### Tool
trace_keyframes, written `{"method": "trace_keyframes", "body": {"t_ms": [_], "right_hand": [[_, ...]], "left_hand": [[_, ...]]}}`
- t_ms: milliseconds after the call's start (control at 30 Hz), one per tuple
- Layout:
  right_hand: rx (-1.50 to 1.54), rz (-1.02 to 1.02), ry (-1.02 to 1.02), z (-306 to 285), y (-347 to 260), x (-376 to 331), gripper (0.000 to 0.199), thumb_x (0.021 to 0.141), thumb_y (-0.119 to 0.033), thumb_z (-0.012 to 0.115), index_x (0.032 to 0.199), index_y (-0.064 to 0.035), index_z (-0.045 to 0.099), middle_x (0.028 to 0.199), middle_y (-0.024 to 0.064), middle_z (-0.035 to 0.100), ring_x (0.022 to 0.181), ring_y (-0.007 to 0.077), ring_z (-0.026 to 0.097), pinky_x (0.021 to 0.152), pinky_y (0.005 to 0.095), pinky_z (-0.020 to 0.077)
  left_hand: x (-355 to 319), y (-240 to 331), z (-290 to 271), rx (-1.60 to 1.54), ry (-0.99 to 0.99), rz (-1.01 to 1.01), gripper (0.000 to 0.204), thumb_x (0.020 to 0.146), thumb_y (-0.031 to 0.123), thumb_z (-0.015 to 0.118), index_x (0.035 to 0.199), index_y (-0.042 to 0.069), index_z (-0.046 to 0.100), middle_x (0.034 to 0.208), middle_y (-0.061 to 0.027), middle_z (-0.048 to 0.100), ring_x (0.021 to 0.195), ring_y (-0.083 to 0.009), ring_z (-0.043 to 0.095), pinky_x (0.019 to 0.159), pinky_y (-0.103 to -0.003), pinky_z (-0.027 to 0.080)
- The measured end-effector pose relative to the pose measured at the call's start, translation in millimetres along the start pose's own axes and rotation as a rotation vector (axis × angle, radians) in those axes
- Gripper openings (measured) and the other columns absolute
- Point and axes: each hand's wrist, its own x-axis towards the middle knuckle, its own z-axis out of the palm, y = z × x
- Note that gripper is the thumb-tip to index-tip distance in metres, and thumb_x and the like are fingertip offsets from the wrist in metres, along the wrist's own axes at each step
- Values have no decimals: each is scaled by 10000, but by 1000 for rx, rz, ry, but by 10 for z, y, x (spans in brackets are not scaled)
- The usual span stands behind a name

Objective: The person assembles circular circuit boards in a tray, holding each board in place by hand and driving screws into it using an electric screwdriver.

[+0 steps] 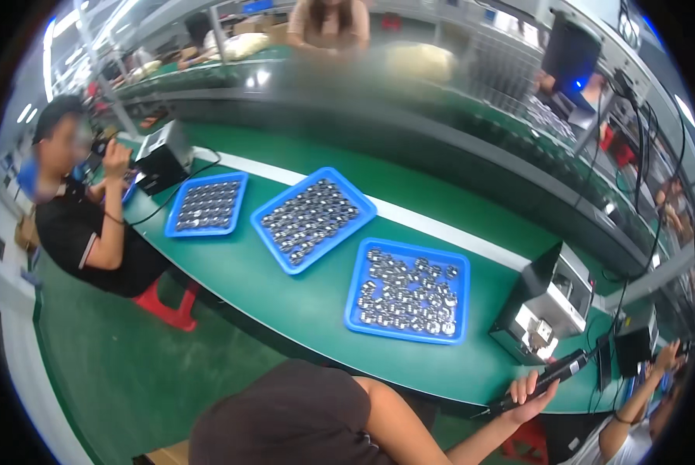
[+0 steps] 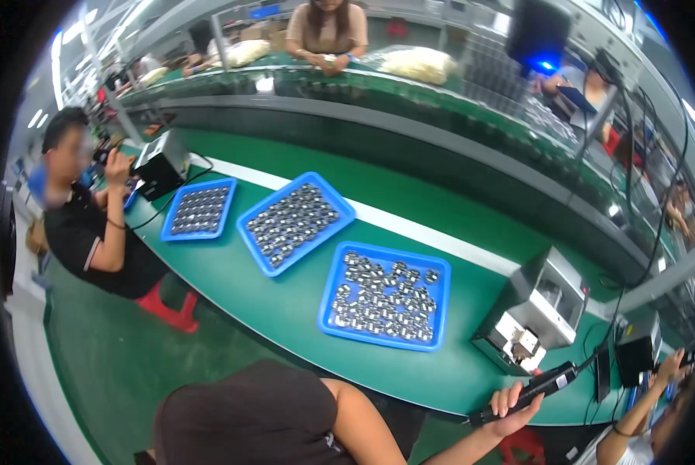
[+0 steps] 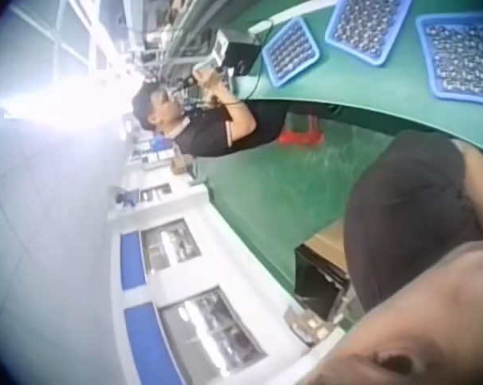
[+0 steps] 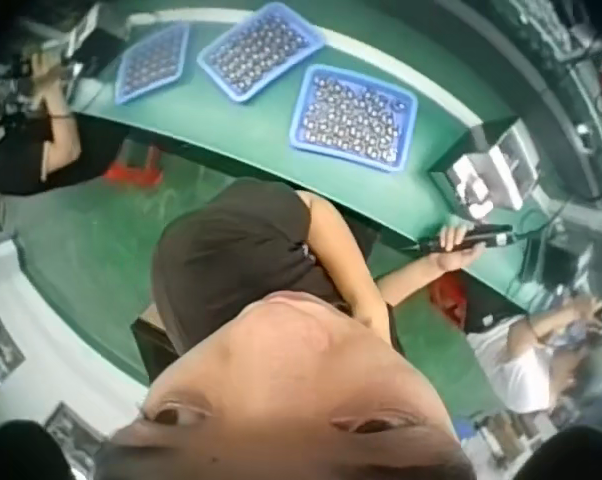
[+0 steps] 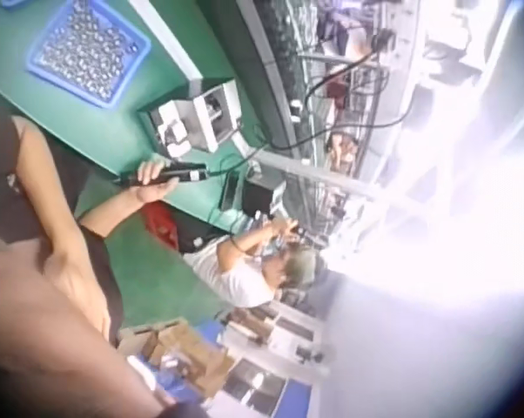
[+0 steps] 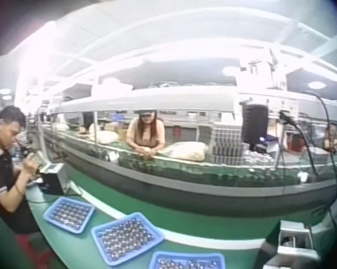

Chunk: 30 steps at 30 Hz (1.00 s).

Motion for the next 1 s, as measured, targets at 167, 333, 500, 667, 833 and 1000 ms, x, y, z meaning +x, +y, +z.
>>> {"method": "trace_keyframes", "body": {"t_ms": [167,333,500,667,833,1000], "right_hand": [[0,25,28,-5,-27,5,523,1074,-386,353,1494,-84,280,675,36,414,441,95,373,399,227,345],[9,37,34,8,-23,-3,525,1074,-387,356,1497,-88,273,680,36,415,444,96,375,399,224,347],[17,11,-12,25,-17,2,535,1075,-391,359,1505,-91,254,697,36,424,444,87,374,397,225,347],[-2,10,12,18,-40,10,532,1082,-388,317,1505,-77,230,721,66,456,432,115,398,384,250,367],[-66,25,38,-10,-71,7,547,1081,-376,343,1525,-93,194,711,44,423,440,92,381,395,231,356],[-63,25,16,-25,-68,2,547,1081,-378,347,1523,-91,199,715,46,421,451,94,386,406,233,362]], "left_hand": [[-97,-331,-315,167,-38,47,594,979,368,595,1345,-90,497,1428,-271,465,1333,-402,417,1096,-507,346],[-65,-181,-338,245,-13,40,564,991,361,570,1333,-84,510,1402,-270,488,1307,-406,442,1084,-508,359],[3,25,-354,299,23,60,537,1003,354,544,1321,-79,524,1375,-270,510,1281,-411,468,1072,-508,371],[5,154,-385,355,50,78,512,1015,346,519,1309,-73,537,1348,-269,533,1255,-415,494,1061,-508,384],[18,233,-376,391,59,115,491,1028,339,494,1297,-68,550,1322,-268,556,1229,-419,520,1049,-508,396],[70,370,-285,409,40,164,474,1040,332,468,1285,-62,564,1295,-267,578,1203,-423,546,1037,-508,409]]}}
